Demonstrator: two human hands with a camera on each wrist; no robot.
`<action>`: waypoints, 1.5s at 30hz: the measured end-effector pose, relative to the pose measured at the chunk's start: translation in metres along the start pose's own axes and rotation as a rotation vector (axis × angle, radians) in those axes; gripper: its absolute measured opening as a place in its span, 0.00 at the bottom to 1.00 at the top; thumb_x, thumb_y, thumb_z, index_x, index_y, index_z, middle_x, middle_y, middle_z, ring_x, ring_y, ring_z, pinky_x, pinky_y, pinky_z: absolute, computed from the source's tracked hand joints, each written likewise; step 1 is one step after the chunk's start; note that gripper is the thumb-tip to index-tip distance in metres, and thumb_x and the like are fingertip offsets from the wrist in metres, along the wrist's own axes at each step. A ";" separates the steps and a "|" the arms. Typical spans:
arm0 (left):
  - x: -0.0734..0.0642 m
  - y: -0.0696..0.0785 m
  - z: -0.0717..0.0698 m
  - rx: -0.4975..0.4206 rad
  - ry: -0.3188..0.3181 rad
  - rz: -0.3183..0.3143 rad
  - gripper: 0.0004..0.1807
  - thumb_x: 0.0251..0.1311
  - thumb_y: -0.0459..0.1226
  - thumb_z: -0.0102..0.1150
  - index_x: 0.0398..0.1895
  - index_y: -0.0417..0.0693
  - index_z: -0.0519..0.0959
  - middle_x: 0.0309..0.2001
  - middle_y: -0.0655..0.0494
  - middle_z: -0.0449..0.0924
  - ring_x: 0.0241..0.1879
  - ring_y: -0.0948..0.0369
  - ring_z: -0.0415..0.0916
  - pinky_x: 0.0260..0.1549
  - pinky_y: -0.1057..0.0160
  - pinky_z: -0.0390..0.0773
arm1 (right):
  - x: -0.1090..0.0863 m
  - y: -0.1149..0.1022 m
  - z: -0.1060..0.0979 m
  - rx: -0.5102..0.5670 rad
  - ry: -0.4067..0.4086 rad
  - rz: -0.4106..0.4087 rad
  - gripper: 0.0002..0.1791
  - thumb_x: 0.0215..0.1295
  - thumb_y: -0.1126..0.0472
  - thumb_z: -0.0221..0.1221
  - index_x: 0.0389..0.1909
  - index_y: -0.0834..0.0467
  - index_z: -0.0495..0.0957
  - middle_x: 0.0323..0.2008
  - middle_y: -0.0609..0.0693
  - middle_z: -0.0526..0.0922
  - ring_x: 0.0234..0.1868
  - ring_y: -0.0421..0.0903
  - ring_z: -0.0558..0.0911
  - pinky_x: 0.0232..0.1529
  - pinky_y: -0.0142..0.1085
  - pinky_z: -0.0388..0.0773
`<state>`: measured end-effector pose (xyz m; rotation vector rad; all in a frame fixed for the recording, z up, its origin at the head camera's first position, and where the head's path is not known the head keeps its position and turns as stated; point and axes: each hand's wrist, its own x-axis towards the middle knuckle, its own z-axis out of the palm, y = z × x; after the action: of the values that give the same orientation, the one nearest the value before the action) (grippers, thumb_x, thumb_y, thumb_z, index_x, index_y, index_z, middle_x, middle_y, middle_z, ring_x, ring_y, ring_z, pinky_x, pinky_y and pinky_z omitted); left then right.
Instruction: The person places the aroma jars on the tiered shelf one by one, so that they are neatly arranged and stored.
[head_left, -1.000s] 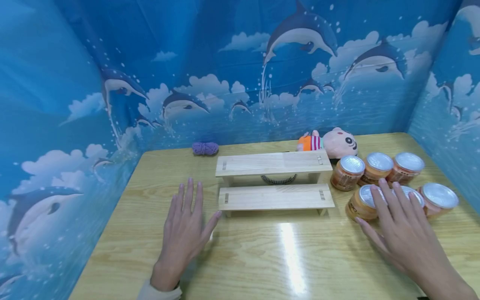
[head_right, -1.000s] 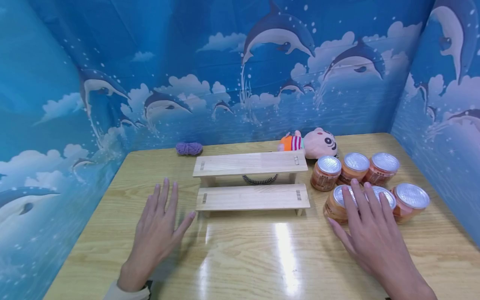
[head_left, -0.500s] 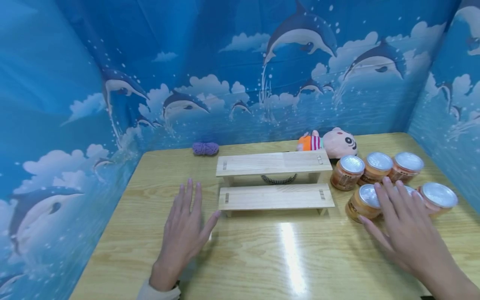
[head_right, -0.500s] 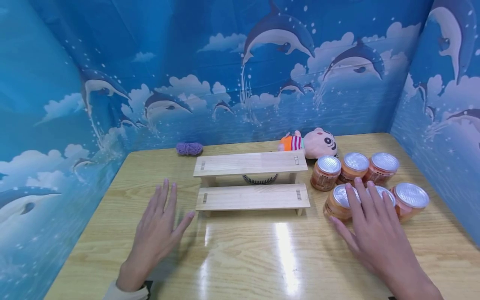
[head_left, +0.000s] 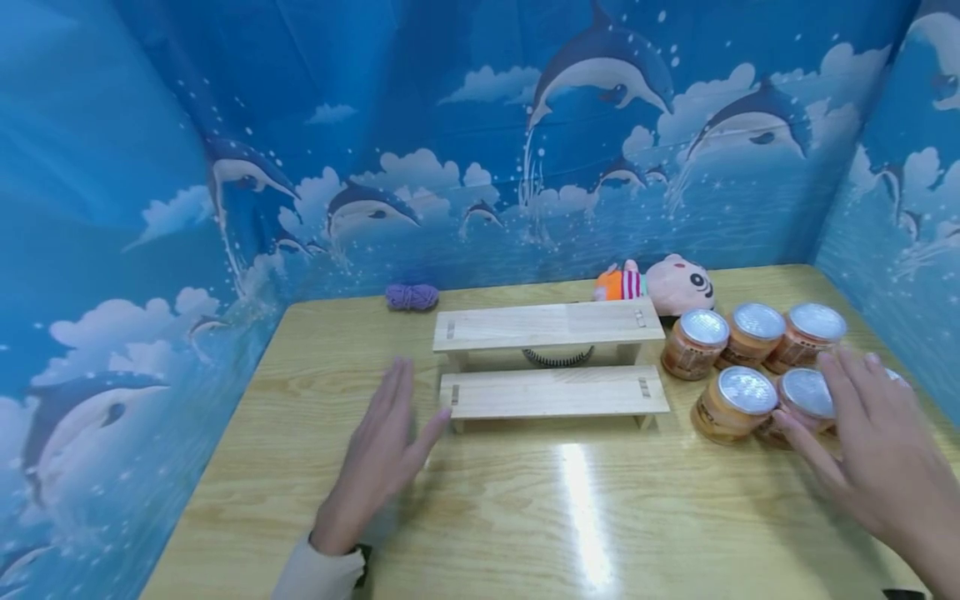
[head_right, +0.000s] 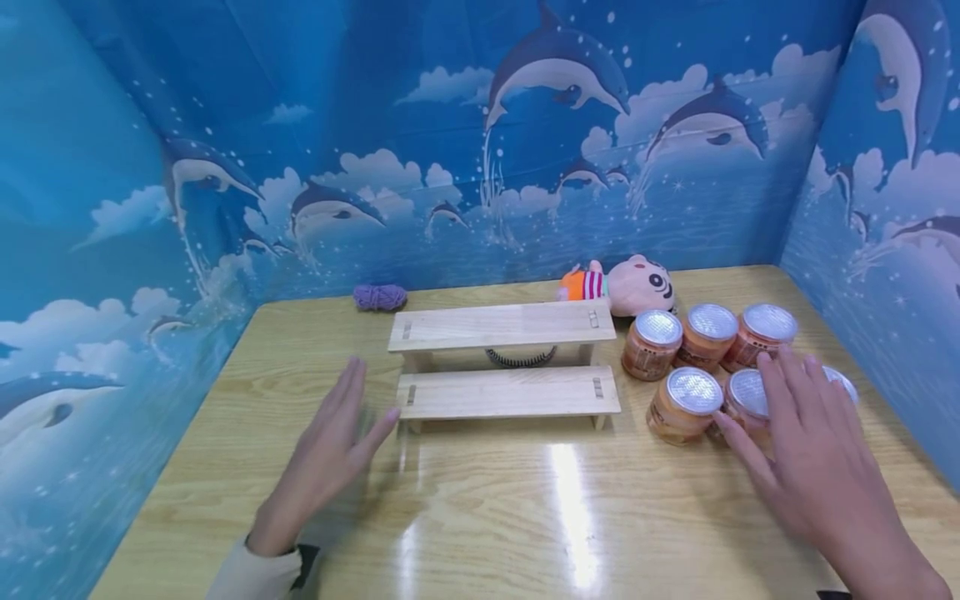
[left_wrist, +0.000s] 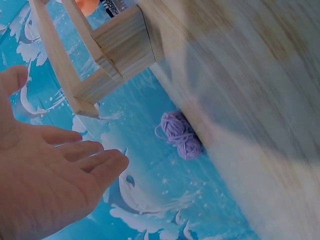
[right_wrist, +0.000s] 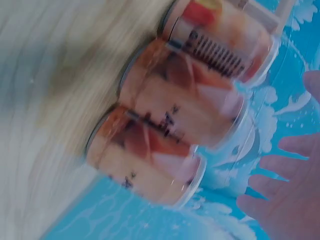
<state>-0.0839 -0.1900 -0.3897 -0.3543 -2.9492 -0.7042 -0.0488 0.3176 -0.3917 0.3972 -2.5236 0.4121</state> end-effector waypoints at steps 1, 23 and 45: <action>0.002 0.000 0.000 -0.021 -0.010 -0.008 0.49 0.73 0.63 0.42 0.81 0.40 0.41 0.81 0.46 0.34 0.79 0.49 0.37 0.76 0.43 0.47 | 0.000 0.002 -0.001 0.005 0.009 0.013 0.46 0.77 0.35 0.46 0.70 0.76 0.60 0.68 0.80 0.60 0.72 0.78 0.54 0.75 0.65 0.42; 0.034 -0.011 0.019 -0.432 -0.201 -0.251 0.48 0.72 0.63 0.48 0.82 0.47 0.45 0.80 0.45 0.49 0.75 0.43 0.56 0.72 0.40 0.59 | -0.018 0.074 0.008 0.235 0.089 0.251 0.22 0.65 0.66 0.64 0.52 0.76 0.68 0.38 0.63 0.76 0.42 0.25 0.69 0.37 0.22 0.68; 0.044 -0.006 0.034 -0.574 -0.247 -0.293 0.41 0.74 0.49 0.55 0.81 0.43 0.49 0.77 0.36 0.54 0.73 0.39 0.56 0.71 0.38 0.59 | -0.046 0.091 0.035 0.443 0.097 0.517 0.37 0.70 0.71 0.59 0.75 0.67 0.52 0.54 0.23 0.55 0.57 0.22 0.63 0.45 0.05 0.59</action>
<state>-0.1290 -0.1710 -0.4162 -0.0374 -2.9929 -1.6628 -0.0608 0.3960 -0.4645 -0.1283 -2.4041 1.1659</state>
